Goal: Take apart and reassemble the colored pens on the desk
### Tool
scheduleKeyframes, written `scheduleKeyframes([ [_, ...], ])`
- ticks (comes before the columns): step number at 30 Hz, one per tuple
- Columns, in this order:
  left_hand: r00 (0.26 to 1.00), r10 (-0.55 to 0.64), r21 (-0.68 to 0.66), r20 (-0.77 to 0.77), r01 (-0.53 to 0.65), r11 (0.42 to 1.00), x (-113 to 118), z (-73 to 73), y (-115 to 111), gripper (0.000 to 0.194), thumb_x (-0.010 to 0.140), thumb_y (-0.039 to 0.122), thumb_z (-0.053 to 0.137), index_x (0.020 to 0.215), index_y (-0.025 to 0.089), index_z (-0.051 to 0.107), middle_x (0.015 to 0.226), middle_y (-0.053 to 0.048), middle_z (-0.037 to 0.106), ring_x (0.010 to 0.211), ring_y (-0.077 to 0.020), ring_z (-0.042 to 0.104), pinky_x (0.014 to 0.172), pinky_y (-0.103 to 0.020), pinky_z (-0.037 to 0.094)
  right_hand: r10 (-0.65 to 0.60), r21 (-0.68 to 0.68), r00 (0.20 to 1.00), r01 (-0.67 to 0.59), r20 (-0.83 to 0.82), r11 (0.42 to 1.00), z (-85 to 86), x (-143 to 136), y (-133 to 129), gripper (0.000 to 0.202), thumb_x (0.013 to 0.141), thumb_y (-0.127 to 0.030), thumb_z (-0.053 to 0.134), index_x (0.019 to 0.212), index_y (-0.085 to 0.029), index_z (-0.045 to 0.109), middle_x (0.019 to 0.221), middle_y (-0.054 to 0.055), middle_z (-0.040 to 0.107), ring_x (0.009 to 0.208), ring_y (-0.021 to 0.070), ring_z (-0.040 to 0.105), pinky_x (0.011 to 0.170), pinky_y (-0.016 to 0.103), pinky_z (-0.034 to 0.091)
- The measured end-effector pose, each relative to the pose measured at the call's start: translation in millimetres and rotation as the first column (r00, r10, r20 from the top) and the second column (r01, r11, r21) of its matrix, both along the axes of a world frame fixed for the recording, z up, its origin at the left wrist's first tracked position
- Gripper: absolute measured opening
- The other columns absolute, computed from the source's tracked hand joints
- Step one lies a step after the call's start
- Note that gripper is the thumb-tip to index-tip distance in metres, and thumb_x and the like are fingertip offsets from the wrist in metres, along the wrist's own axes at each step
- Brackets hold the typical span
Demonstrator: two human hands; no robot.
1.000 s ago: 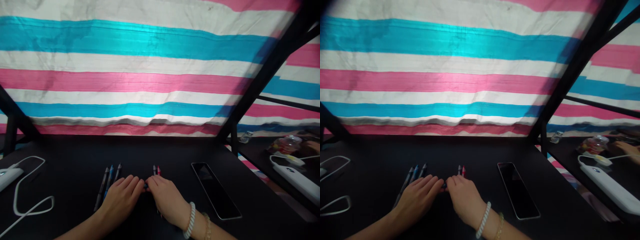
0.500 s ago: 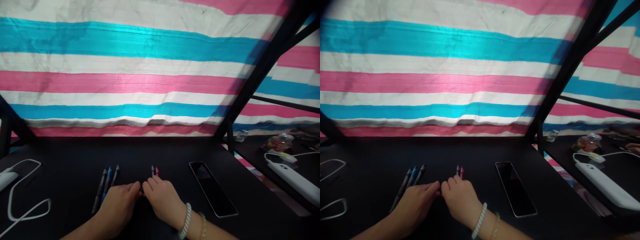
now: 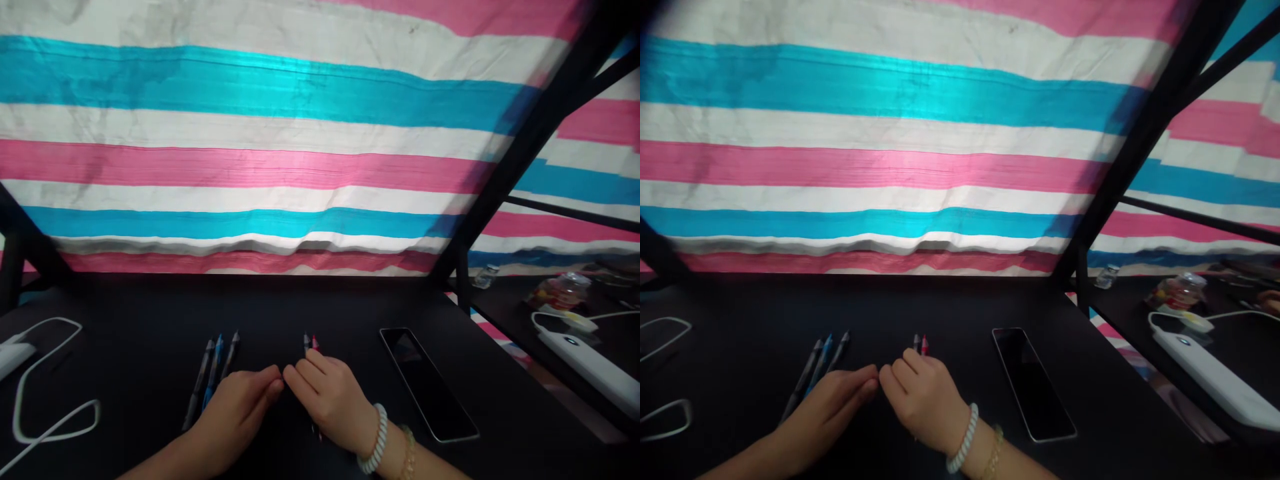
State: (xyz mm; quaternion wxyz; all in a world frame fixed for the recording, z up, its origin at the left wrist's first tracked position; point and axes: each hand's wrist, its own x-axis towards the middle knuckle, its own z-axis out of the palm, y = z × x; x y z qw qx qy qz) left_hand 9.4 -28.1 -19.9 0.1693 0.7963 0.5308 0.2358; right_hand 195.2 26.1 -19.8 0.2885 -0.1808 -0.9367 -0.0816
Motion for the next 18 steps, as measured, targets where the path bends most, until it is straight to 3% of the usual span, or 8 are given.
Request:
scheduleKeyframes([
  [2,1.000,-0.002,0.125,-0.024,0.005,0.992,-3,-2.5,2,0.033,0.101,0.032,0.031,0.081,0.021,0.054,0.069,0.001,0.062,0.060,-0.0141,0.060,0.055,-0.023,0.039,0.010,-0.123,0.994,-0.023,-0.107,0.992,0.0,2,-1,0.020,0.097,-0.013,0.044,0.106,-0.013,0.062,0.078,0.006,0.065,0.073,0.0194,0.055,0.063,0.030,0.044],
  [4,0.995,0.038,0.328,-0.087,-0.008,0.945,-8,-5.8,5,0.024,0.100,0.031,0.037,0.095,0.022,0.059,0.076,-0.001,0.065,0.063,-0.0154,0.063,0.057,-0.024,0.040,-0.048,-0.337,0.977,-0.026,-0.209,0.941,2.9,4,-1,0.024,0.094,-0.024,0.055,0.116,-0.014,0.059,0.091,0.008,0.067,0.081,0.0202,0.058,0.073,0.032,0.047],
  [6,0.984,0.104,0.479,-0.144,-0.023,0.878,-14,-8.4,8,0.021,0.099,0.032,0.042,0.103,0.024,0.060,0.074,0.000,0.064,0.061,-0.0155,0.062,0.055,-0.025,0.039,-0.151,-0.556,0.954,-0.021,-0.261,0.831,7.3,5,-1,0.036,0.089,-0.039,0.063,0.115,-0.014,0.060,0.089,0.007,0.067,0.077,0.0192,0.060,0.071,0.030,0.047],
  [8,0.973,0.144,0.542,-0.180,-0.024,0.840,-18,-9.3,11,0.020,0.098,0.033,0.044,0.105,0.025,0.061,0.071,0.001,0.063,0.058,-0.0148,0.061,0.053,-0.024,0.038,-0.215,-0.732,0.948,-0.028,-0.236,0.681,10.9,6,1,0.030,0.097,-0.039,0.048,0.090,-0.016,0.066,0.068,0.001,0.062,0.059,0.0136,0.055,0.057,0.025,0.042],
  [10,0.968,0.153,0.565,-0.201,-0.013,0.825,-19,-8.7,13,0.021,0.098,0.034,0.045,0.105,0.025,0.062,0.070,0.002,0.063,0.057,-0.0142,0.061,0.053,-0.024,0.038,-0.258,-0.833,0.939,-0.049,-0.226,0.551,11.8,6,5,0.040,0.099,-0.036,0.042,0.071,-0.017,0.062,0.058,-0.001,0.057,0.051,0.0107,0.050,0.052,0.022,0.038],
  [12,0.967,0.153,0.580,-0.206,-0.006,0.815,-19,-7.4,12,0.021,0.098,0.034,0.045,0.104,0.025,0.063,0.070,0.002,0.063,0.057,-0.0139,0.061,0.052,-0.024,0.038,-0.277,-0.884,0.932,-0.085,-0.234,0.459,10.3,4,8,0.037,0.097,-0.033,0.048,0.065,-0.017,0.060,0.057,-0.002,0.058,0.051,0.0101,0.050,0.051,0.021,0.037],
  [14,0.966,0.154,0.588,-0.206,-0.004,0.809,-18,-6.1,12,0.022,0.098,0.034,0.045,0.104,0.025,0.064,0.069,0.002,0.062,0.056,-0.0135,0.061,0.051,-0.024,0.038,-0.281,-0.906,0.929,-0.114,-0.243,0.407,8.0,3,10,0.029,0.093,-0.030,0.054,0.068,-0.017,0.062,0.059,-0.001,0.061,0.051,0.0102,0.050,0.051,0.021,0.037],
  [18,0.968,0.152,0.589,-0.200,-0.005,0.808,-18,-5.3,11,0.023,0.098,0.035,0.044,0.105,0.025,0.064,0.067,0.003,0.062,0.050,-0.0127,0.059,0.047,-0.024,0.037,-0.318,-0.909,0.914,-0.108,-0.250,0.404,6.2,2,10,0.016,0.088,-0.026,0.060,0.076,-0.018,0.067,0.061,-0.001,0.064,0.053,0.0113,0.053,0.051,0.022,0.038],
])
